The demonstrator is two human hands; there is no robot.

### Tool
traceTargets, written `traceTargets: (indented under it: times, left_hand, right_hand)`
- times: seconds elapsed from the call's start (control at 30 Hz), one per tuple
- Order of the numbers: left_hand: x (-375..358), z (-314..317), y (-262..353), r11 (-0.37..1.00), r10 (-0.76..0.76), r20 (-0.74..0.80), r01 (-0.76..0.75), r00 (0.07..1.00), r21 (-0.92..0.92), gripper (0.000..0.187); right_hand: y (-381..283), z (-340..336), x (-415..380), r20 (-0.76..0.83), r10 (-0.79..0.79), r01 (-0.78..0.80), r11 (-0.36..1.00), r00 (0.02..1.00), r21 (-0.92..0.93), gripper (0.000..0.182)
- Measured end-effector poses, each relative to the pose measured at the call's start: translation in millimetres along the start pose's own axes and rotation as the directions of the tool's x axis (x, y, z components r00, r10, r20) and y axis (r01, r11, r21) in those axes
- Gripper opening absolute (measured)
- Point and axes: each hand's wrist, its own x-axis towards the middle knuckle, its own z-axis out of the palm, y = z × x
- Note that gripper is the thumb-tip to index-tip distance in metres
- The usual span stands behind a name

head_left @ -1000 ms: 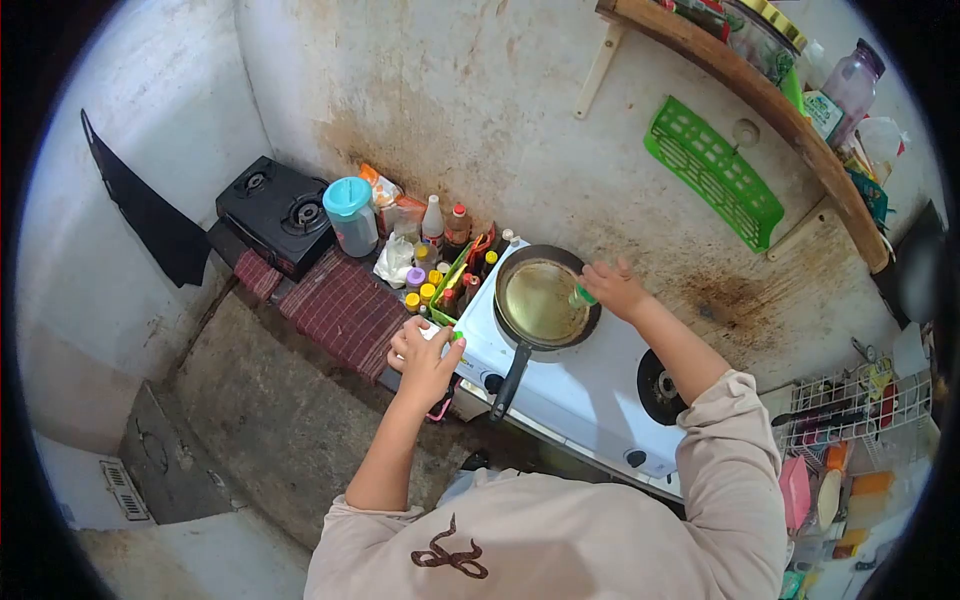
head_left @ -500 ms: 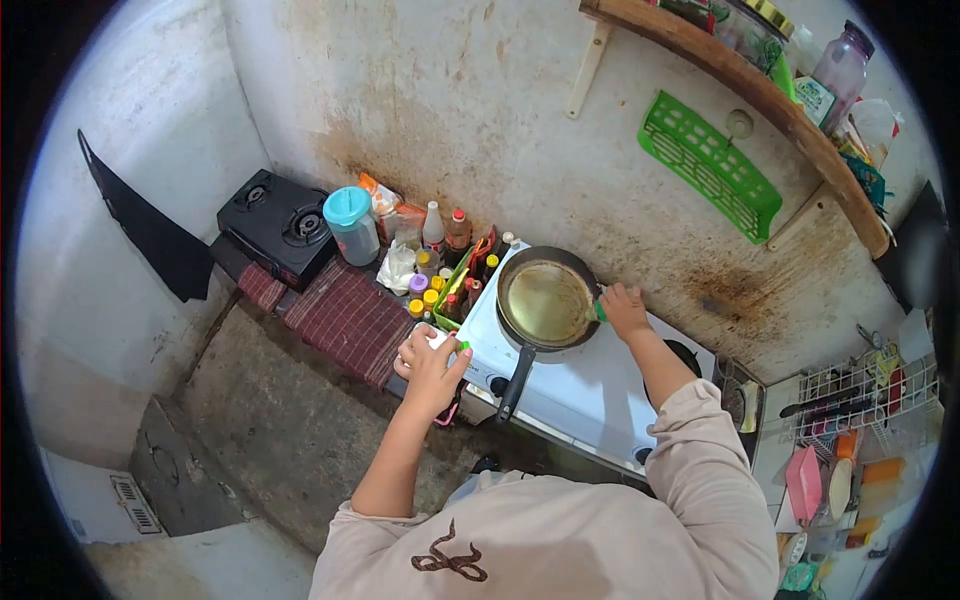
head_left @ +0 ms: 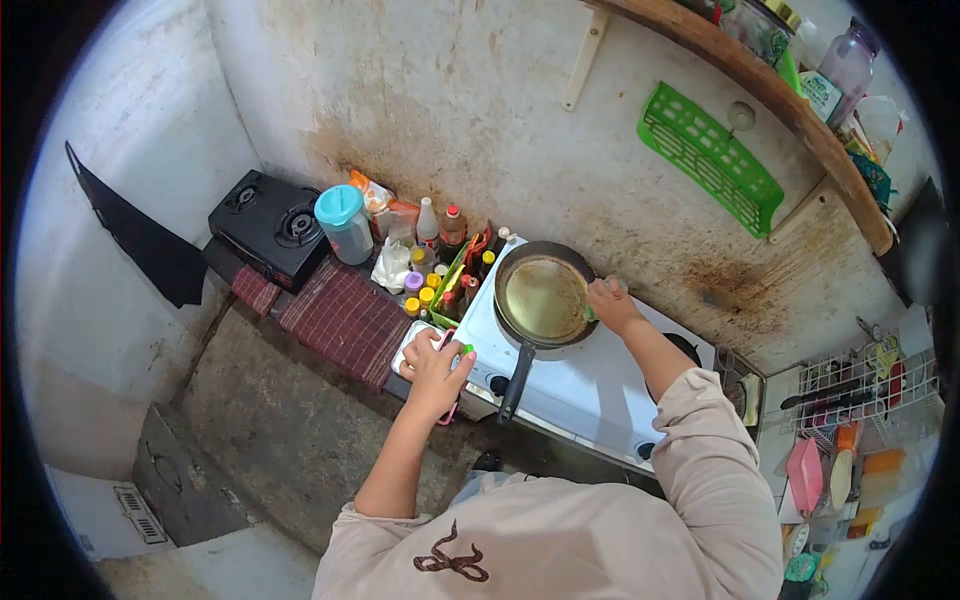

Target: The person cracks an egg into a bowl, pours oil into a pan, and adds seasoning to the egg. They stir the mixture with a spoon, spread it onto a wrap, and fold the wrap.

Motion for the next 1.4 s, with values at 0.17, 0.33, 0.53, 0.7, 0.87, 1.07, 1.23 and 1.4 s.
traceTargets:
  times: [0.17,0.33,0.53,0.7,0.87,1.07,1.23,1.4]
  left_hand:
    - [2,4,2,1.0,0.0,0.025,0.001,1.0,-0.02,0.033]
    - [1,8,4,1.0,0.01,0.038,-0.009,0.999,-0.02,0.031]
    - [-3,7,13,1.0,0.005,0.069,-0.004,0.998,-0.01,0.031]
    - [-3,10,18,0.999,0.039,0.066,-0.04,0.997,0.005,0.031]
    - [2,14,27,0.997,0.062,0.097,-0.065,0.993,0.028,0.029]
    - [14,30,48,0.992,0.115,0.146,-0.122,0.983,0.043,0.029]
    - [18,37,78,0.968,0.229,0.099,-0.237,0.968,0.078,0.031]
    - [16,40,122,0.891,0.454,-0.063,-0.452,0.889,0.047,0.034]
  right_hand:
    - [-2,-6,8,-0.095,-0.008,0.01,1.0,0.995,0.027,0.018]
    - [-8,-1,8,-0.077,0.12,-0.116,0.992,0.99,0.053,0.014]
    - [-7,-5,3,-0.018,0.189,-0.186,0.975,0.982,0.124,0.013]
    - [-10,2,-1,0.173,0.227,-0.256,0.951,0.958,0.17,0.014]
    - [-14,5,-6,0.154,0.315,-0.336,0.931,0.936,0.141,0.017]
    - [-21,-17,-13,0.435,0.464,-0.623,0.687,0.772,0.372,0.024]
    - [27,-117,-23,0.826,0.388,-0.815,-0.251,0.409,0.522,0.051]
    - [19,-169,-88,0.812,0.318,-0.538,-0.623,0.489,0.568,0.076]
